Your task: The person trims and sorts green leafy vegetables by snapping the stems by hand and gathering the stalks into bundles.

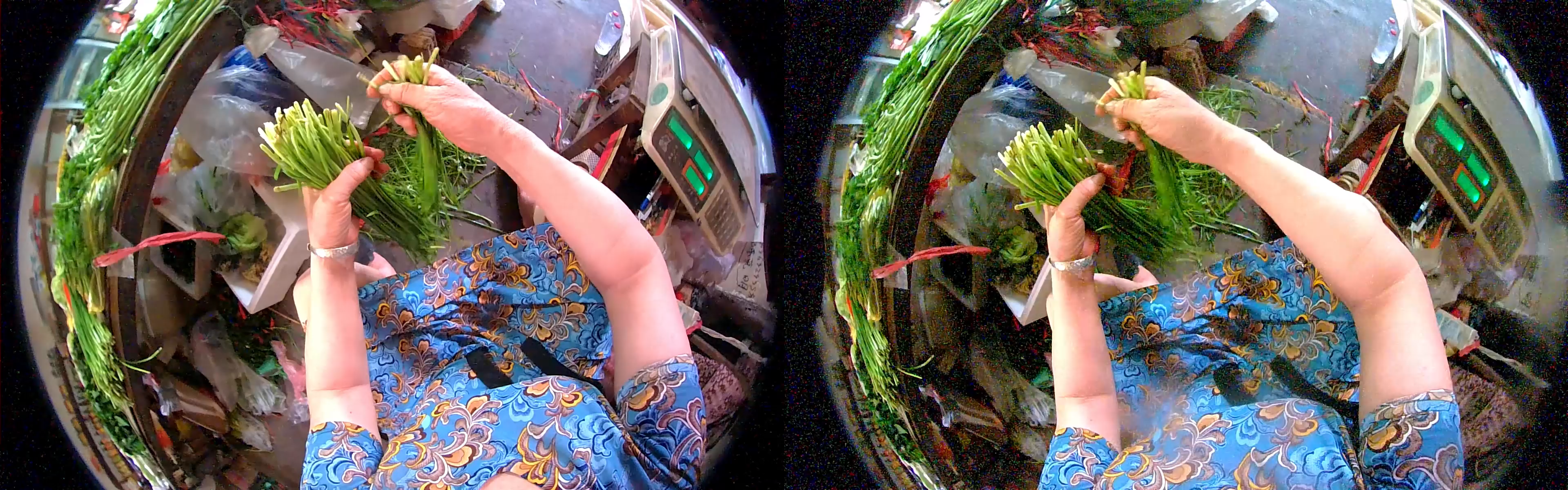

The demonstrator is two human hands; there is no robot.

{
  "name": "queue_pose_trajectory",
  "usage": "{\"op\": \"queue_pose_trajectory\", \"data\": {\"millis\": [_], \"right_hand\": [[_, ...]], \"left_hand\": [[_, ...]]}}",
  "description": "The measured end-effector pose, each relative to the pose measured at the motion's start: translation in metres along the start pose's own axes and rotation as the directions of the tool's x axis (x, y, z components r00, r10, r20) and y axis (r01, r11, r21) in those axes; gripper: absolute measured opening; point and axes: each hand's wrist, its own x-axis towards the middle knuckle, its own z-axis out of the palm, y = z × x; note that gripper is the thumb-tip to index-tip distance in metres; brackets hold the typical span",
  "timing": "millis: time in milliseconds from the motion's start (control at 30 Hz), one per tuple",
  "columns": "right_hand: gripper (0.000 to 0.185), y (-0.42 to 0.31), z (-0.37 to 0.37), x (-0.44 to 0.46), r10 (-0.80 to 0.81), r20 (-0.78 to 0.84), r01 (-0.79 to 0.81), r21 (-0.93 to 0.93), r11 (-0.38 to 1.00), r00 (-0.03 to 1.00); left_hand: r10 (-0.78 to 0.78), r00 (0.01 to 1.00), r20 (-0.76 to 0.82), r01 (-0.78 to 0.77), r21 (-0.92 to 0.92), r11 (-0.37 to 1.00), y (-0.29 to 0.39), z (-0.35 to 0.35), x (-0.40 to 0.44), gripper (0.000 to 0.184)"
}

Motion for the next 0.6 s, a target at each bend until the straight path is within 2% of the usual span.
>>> {"op": "queue_pose_trajectory", "data": {"millis": [100, 167, 233, 367, 400, 467, 567, 600], "right_hand": [[0.020, -0.001, 0.007, -0.003, 0.038, 0.043, -0.034, -0.096, 0.995, 0.998], [0.019, -0.004, 0.015, -0.006, 0.117, 0.010, -0.114, -0.137, 0.984, 0.993], [0.016, 0.012, 0.016, -0.002, 0.040, 0.095, -0.031, -0.094, 0.995, 0.995], [0.013, 0.000, 0.018, -0.007, 0.030, 0.004, -0.029, -0.142, 0.989, 1.000], [0.014, 0.000, 0.017, -0.006, 0.000, -0.028, -0.004, -0.138, 0.990, 1.000], [0.014, -0.006, 0.010, -0.005, 0.067, -0.103, -0.079, -0.116, 0.990, 0.992], [0.014, -0.012, 0.000, -0.004, 0.056, -0.121, -0.075, -0.154, 0.985, 0.991], [0.014, -0.009, -0.003, -0.002, 0.017, -0.132, -0.033, -0.115, 0.993, 0.991]], "left_hand": [[-0.017, 1.000, 0.023, 0.018, -0.013, 1.000, 0.001, 0.003, 0.001, 0.027], [-0.028, 0.999, 0.035, 0.029, -0.014, 0.999, 0.001, 0.003, 0.001, 0.028], [-0.035, 0.999, 0.030, 0.037, -0.068, 0.997, 0.000, 0.004, 0.000, 0.030], [-0.054, 0.999, -0.006, 0.053, -0.076, 0.996, 0.004, 0.008, -0.003, 0.025], [-0.026, 0.998, -0.059, 0.025, -0.012, 1.000, 0.003, 0.005, -0.002, 0.022], [0.023, 0.991, -0.135, -0.011, 0.083, 0.996, -0.006, -0.009, 0.005, 0.016], [0.074, 0.991, -0.115, -0.061, 0.116, 0.991, -0.001, -0.006, 0.003, 0.020], [0.074, 0.991, -0.114, -0.060, 0.116, 0.991, -0.001, -0.006, 0.003, 0.020]]}}
